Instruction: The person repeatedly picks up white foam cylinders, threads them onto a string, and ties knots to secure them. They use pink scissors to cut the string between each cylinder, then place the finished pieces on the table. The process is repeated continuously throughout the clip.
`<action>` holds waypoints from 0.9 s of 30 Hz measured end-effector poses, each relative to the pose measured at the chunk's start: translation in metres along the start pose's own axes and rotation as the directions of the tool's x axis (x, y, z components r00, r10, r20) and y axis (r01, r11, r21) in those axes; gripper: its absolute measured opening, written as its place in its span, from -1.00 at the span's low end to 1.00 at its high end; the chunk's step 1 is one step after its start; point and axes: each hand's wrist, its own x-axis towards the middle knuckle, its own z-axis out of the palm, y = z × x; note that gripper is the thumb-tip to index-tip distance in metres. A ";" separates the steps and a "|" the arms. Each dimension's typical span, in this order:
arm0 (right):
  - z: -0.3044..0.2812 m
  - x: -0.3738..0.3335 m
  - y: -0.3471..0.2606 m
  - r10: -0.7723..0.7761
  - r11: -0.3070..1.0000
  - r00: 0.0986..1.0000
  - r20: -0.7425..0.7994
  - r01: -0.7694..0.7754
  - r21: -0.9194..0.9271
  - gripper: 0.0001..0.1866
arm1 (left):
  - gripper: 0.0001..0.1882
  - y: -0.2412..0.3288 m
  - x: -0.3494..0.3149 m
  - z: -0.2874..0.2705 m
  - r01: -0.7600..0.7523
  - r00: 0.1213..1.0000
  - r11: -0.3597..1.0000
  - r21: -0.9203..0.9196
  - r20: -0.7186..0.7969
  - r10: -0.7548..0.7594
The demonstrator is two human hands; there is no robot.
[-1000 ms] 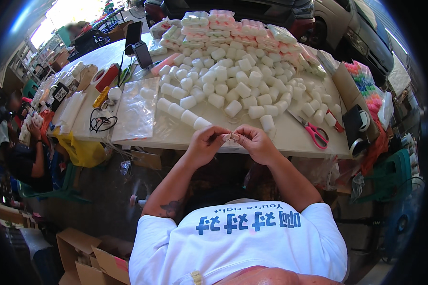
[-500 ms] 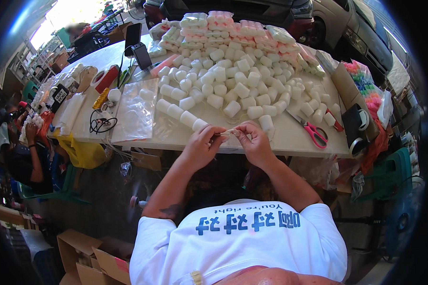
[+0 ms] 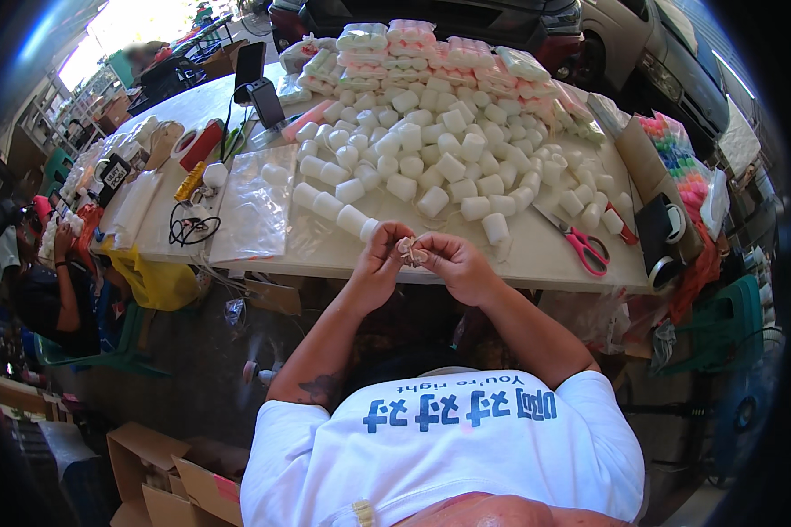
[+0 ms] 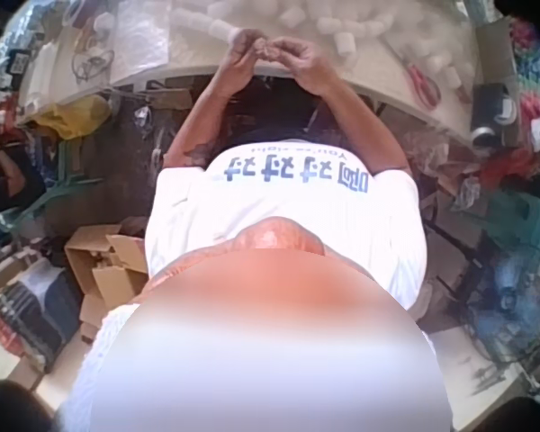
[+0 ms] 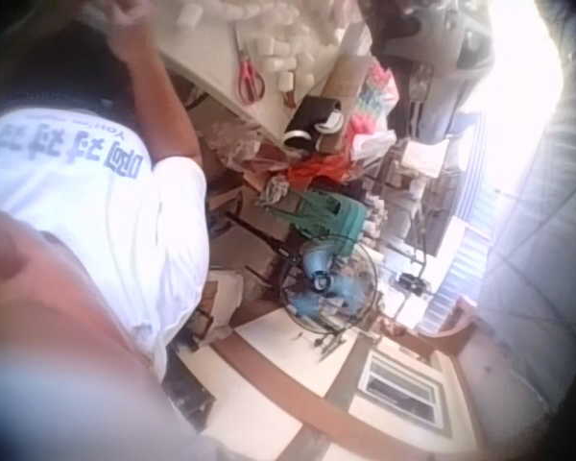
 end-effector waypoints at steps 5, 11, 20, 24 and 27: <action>0.016 0.000 0.001 -0.381 0.797 0.922 -0.070 0.289 -0.530 -0.90 | -0.73 -0.001 -0.003 0.013 0.016 0.999 0.998 -0.068 -0.037 -0.018; 0.029 -0.006 -0.002 -0.585 0.512 0.806 -0.093 0.277 -0.813 -0.97 | -0.76 -0.009 -0.003 0.016 -0.083 0.986 0.946 0.315 -0.109 0.123; -0.001 -0.014 -0.013 0.087 0.996 0.996 -0.026 -0.087 -0.006 -0.75 | -0.91 0.003 -0.006 0.010 -0.241 0.940 0.743 0.625 -0.040 0.338; -0.006 -0.014 -0.005 0.083 0.992 0.996 0.040 -0.087 0.092 -0.76 | -0.89 0.009 -0.011 0.013 -0.259 0.930 0.727 0.636 -0.039 0.366; -0.005 -0.013 0.000 0.059 0.995 0.998 0.035 -0.062 0.077 -0.79 | -0.89 0.010 -0.013 0.015 -0.274 0.909 0.688 0.672 -0.053 0.414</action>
